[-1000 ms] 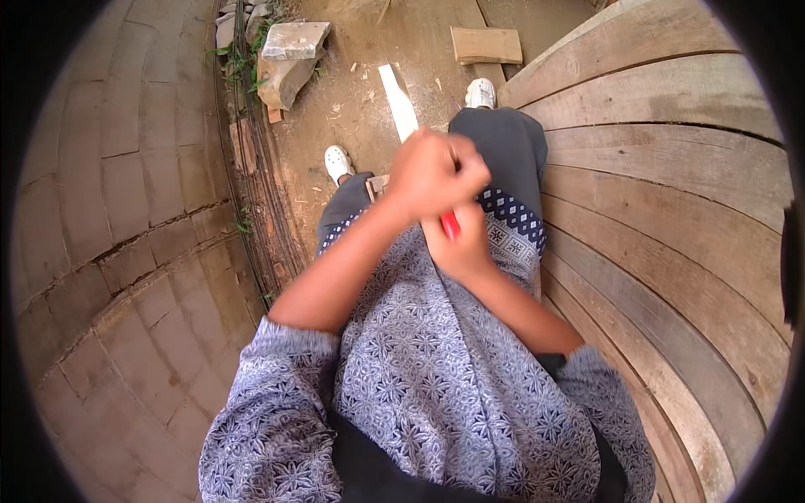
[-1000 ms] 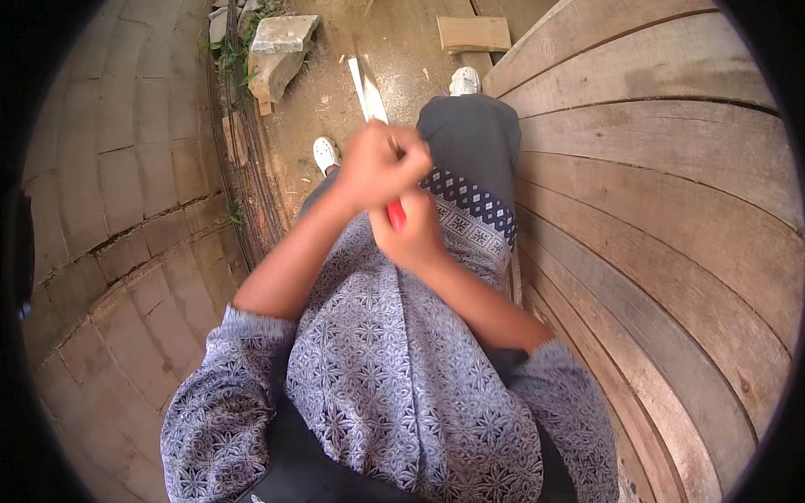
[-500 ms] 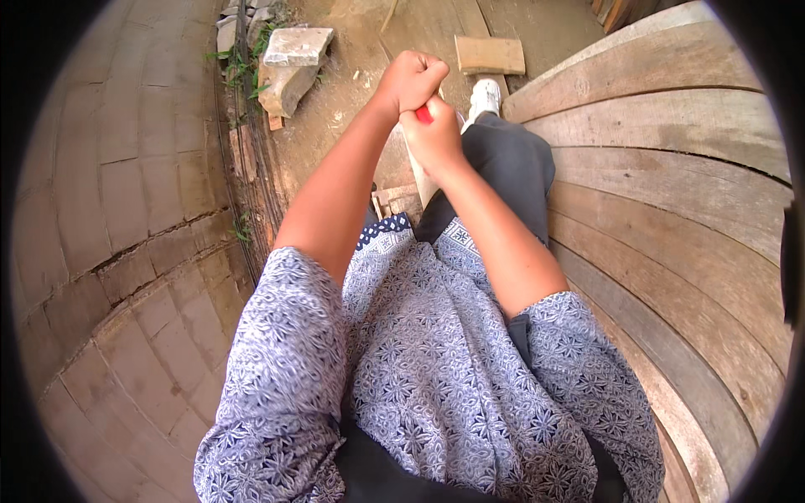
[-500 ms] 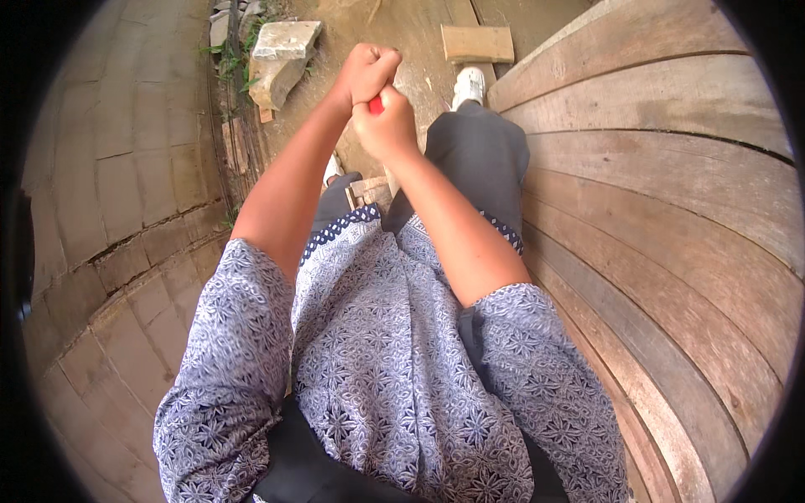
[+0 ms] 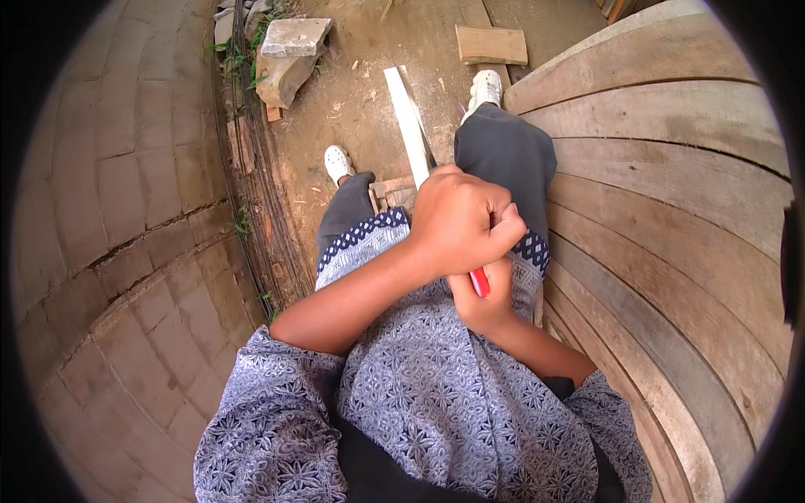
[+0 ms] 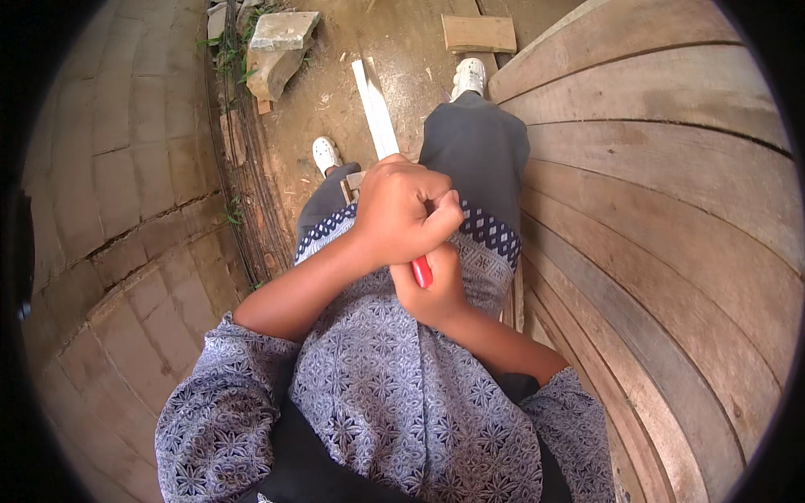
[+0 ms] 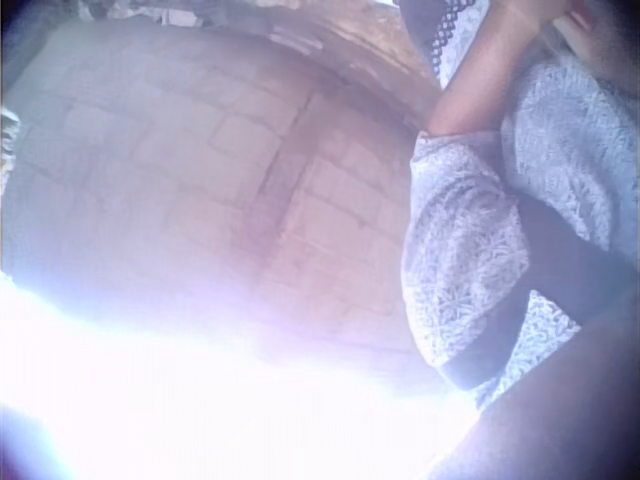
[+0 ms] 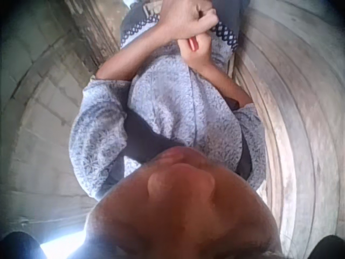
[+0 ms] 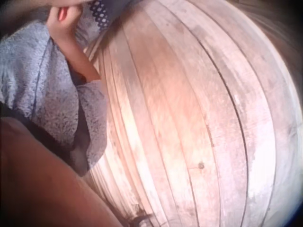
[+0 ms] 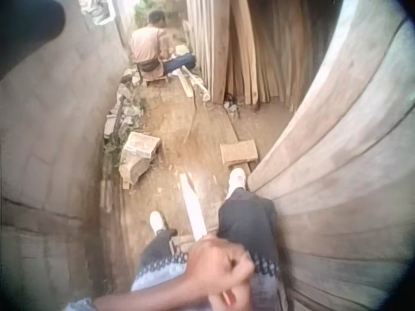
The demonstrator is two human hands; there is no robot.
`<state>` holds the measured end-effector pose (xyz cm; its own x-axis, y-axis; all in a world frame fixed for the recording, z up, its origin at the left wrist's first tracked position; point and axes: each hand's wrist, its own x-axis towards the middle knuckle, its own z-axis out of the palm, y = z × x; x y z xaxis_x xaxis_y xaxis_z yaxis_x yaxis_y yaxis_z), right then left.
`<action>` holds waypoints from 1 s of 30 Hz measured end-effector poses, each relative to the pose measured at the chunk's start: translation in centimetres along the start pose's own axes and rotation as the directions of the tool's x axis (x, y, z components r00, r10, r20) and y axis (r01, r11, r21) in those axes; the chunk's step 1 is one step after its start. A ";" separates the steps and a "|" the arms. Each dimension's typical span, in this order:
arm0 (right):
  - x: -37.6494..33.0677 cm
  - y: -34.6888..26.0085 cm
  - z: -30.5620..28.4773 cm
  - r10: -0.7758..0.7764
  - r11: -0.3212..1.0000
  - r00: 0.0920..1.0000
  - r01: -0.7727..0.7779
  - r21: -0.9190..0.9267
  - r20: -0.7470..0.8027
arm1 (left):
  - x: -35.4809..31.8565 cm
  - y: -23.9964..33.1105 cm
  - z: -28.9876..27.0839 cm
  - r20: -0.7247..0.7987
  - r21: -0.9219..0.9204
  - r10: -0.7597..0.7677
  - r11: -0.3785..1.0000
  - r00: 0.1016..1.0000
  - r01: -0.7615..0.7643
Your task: The person uses a red hand saw to cut a long, thin wooden plank into shorter pieces. They hold the plank with one hand and saw with the other, then place the cut pieces aside.
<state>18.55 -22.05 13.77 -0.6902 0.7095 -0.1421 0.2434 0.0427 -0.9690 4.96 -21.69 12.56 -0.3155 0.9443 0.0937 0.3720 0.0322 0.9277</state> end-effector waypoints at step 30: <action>13.0 5.4 3.5 -0.022 0.999 0.998 0.020 -0.045 -0.053 | 8.8 -10.5 -2.3 -0.017 -0.062 -0.269 0.962 0.963 0.267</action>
<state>8.51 -15.05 5.97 -0.6585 0.7446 -0.1095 0.2602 0.0887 -0.9615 -3.74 -14.46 4.44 -0.4189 0.8951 -0.1529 0.2194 0.2632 0.9395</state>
